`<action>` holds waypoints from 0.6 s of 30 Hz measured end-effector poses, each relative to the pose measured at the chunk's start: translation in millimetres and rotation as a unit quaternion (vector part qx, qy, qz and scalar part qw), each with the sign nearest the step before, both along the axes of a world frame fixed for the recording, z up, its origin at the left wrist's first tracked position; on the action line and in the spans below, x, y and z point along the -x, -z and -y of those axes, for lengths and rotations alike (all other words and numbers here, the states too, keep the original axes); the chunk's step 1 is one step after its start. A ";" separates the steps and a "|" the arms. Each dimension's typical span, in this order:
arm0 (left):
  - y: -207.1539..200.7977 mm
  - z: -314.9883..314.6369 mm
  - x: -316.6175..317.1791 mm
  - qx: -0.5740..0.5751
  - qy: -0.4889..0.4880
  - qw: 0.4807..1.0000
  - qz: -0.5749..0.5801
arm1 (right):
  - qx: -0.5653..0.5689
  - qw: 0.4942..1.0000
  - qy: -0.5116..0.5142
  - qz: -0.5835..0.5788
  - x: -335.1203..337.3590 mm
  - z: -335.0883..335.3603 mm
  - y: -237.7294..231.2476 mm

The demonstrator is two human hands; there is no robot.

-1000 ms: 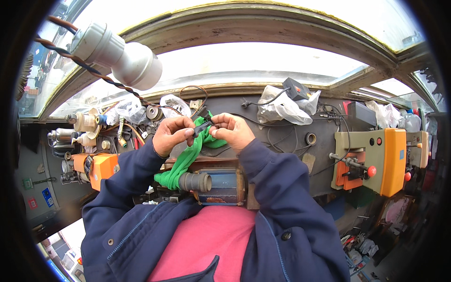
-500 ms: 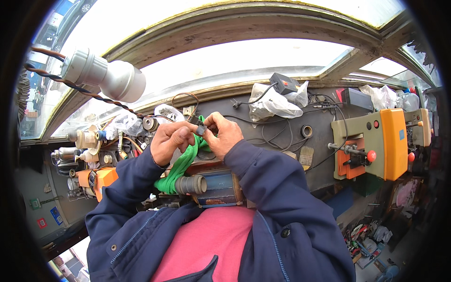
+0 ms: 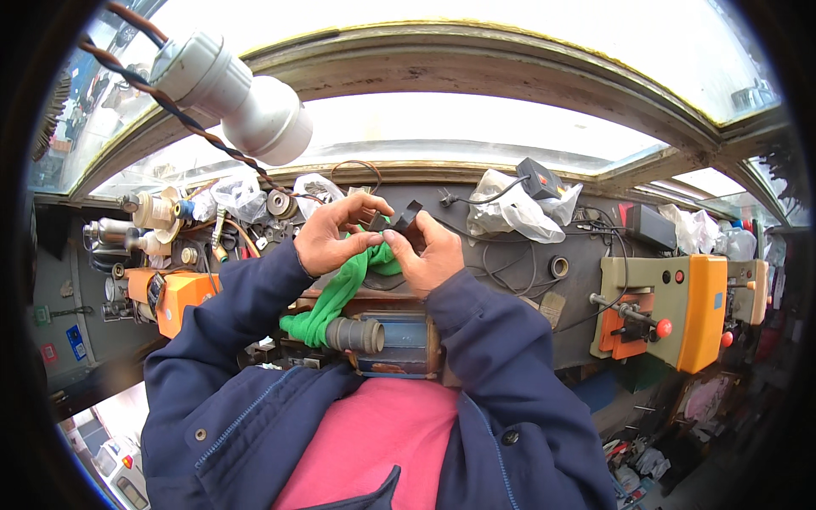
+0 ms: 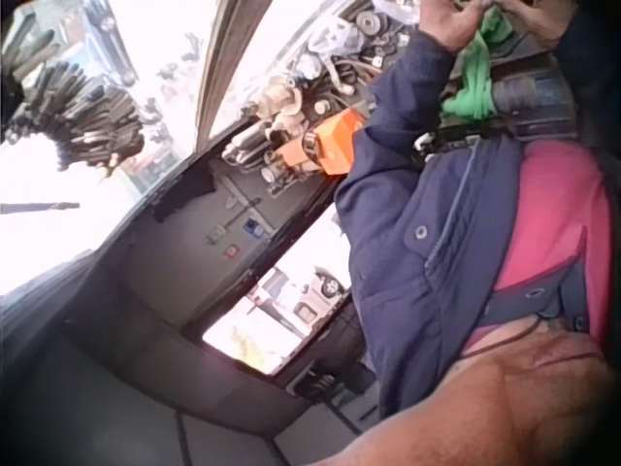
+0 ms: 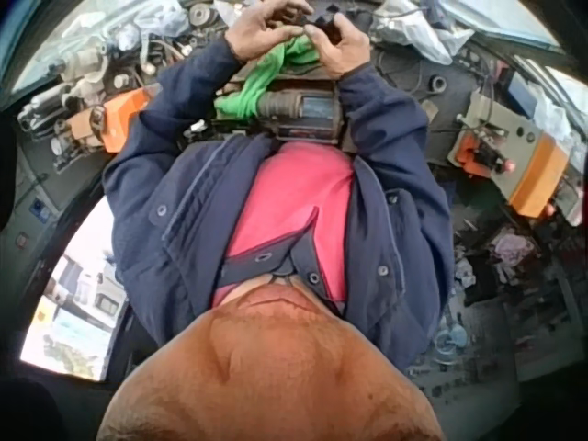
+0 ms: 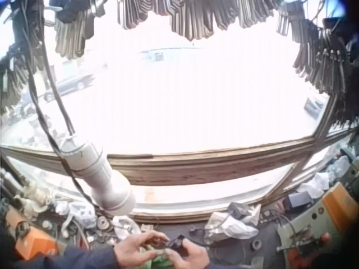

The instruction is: The person assembles an electrical plug by hand, inserting wires into the plug body and tightening internal screws. They repeatedly open and close the plug housing to check the assembly. The task is performed at a cluttered workbench with tools and parts visible.

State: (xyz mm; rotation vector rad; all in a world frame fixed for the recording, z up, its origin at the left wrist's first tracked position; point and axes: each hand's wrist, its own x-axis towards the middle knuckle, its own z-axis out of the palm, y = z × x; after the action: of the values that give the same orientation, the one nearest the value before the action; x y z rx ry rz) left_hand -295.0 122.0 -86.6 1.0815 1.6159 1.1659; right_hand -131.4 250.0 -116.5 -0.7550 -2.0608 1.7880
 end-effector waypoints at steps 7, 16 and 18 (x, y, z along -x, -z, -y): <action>15.1 7.4 -4.6 0.014 -0.005 0.987 0.159 | 0.147 0.988 0.008 -0.056 -1.4 -2.5 11.5; 22.8 7.6 -4.3 0.070 0.001 0.973 0.219 | 0.136 0.988 0.017 -0.071 0.8 -1.7 10.8; 22.9 6.5 -6.2 0.060 -0.012 0.973 0.224 | 0.134 0.988 0.020 -0.071 1.7 -0.9 9.9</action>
State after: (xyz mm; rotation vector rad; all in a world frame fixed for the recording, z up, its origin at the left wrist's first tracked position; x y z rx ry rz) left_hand -288.7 115.4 -109.5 0.6618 1.3252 1.2086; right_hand -133.0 250.9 -126.4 -0.7088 -1.7250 2.0591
